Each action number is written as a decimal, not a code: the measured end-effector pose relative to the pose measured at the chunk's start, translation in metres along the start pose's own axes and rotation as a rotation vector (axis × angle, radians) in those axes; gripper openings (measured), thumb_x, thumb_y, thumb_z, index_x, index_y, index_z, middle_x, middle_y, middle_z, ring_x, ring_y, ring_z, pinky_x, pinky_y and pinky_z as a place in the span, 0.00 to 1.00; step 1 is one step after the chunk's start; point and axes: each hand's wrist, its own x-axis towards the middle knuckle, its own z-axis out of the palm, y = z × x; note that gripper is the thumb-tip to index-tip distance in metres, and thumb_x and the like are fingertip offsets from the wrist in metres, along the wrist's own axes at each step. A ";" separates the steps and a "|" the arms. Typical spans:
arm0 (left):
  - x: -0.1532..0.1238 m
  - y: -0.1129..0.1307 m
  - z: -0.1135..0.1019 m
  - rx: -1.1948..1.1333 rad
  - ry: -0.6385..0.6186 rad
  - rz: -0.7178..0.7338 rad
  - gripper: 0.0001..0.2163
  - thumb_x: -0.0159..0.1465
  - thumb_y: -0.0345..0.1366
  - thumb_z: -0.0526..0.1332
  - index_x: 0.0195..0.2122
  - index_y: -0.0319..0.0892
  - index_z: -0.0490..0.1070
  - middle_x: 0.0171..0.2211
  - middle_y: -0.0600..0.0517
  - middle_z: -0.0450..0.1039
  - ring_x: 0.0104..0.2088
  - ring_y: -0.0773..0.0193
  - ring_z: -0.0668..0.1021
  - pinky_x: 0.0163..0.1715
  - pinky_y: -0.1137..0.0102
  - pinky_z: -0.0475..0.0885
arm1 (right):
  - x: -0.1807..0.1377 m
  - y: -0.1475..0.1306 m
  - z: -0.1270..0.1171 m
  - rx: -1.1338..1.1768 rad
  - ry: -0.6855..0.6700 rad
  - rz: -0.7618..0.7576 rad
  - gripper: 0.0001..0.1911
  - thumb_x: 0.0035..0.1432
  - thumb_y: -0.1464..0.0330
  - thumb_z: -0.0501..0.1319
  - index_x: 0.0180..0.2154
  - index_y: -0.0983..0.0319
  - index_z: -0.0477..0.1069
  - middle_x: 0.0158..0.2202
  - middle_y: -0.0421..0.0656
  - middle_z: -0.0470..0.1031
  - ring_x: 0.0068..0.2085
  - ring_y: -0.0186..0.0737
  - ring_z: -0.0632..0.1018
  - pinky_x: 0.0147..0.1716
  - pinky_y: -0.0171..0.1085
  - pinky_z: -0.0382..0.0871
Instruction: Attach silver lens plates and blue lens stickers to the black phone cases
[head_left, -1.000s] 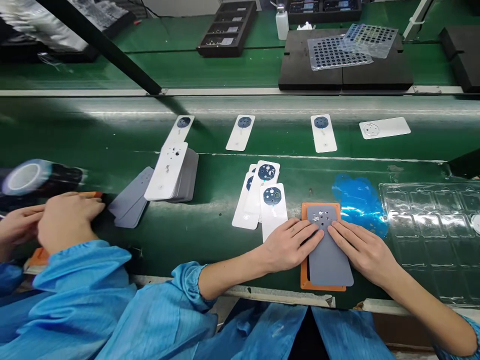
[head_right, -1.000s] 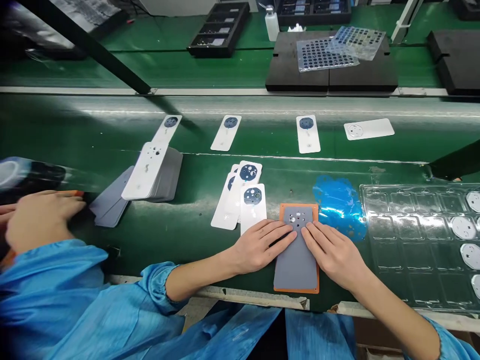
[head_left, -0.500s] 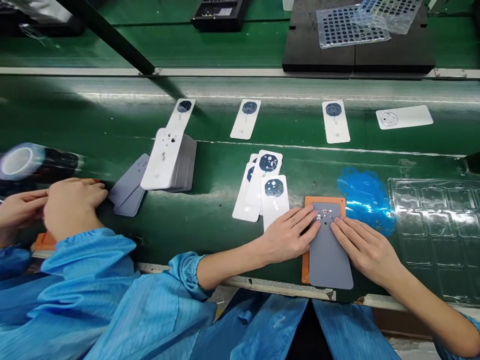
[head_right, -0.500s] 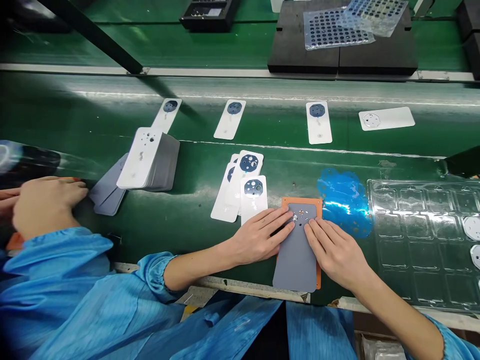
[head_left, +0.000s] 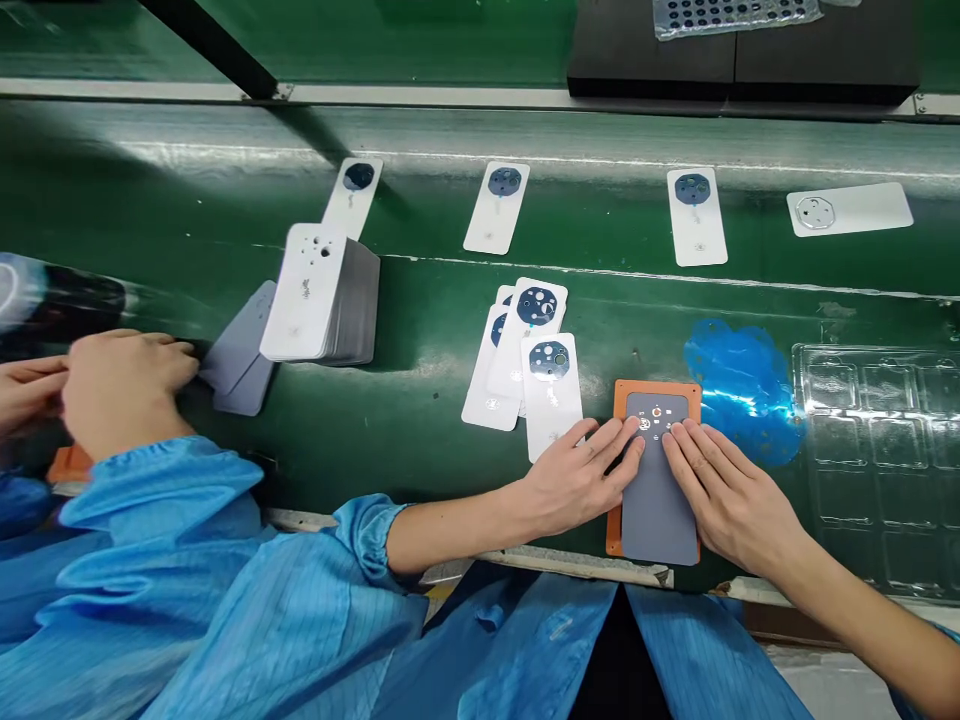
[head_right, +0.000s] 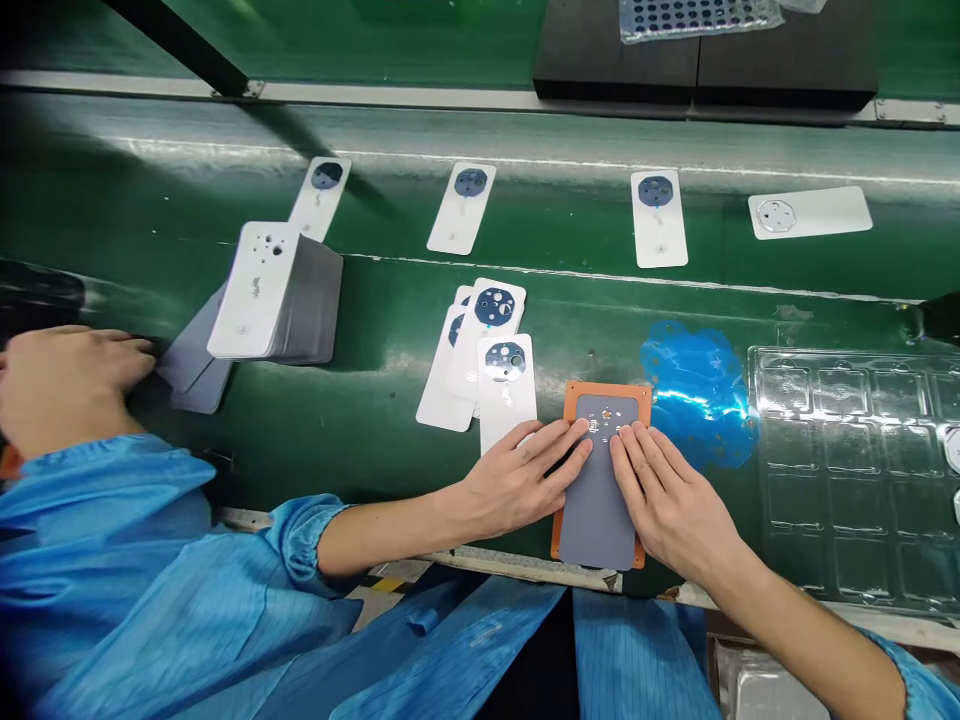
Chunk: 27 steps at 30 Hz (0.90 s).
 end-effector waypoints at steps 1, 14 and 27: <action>-0.001 0.002 0.002 0.007 0.009 -0.008 0.19 0.66 0.32 0.58 0.58 0.31 0.66 0.59 0.32 0.69 0.57 0.47 0.73 0.50 0.58 0.71 | -0.002 -0.001 0.000 0.010 -0.001 0.003 0.31 0.61 0.79 0.51 0.66 0.75 0.58 0.65 0.60 0.62 0.67 0.58 0.62 0.64 0.55 0.64; 0.016 -0.036 -0.023 -0.475 -0.103 0.018 0.27 0.64 0.41 0.66 0.62 0.40 0.64 0.61 0.39 0.68 0.62 0.46 0.68 0.59 0.52 0.68 | -0.004 0.001 -0.005 0.162 0.171 0.030 0.27 0.63 0.79 0.54 0.63 0.66 0.65 0.60 0.55 0.70 0.62 0.56 0.70 0.60 0.54 0.70; 0.081 0.005 -0.025 -0.833 0.720 -0.078 0.01 0.65 0.30 0.64 0.37 0.39 0.74 0.33 0.49 0.80 0.35 0.65 0.81 0.40 0.69 0.78 | 0.002 0.027 -0.003 1.847 0.444 0.673 0.05 0.62 0.65 0.58 0.37 0.56 0.73 0.41 0.45 0.80 0.47 0.45 0.81 0.50 0.48 0.78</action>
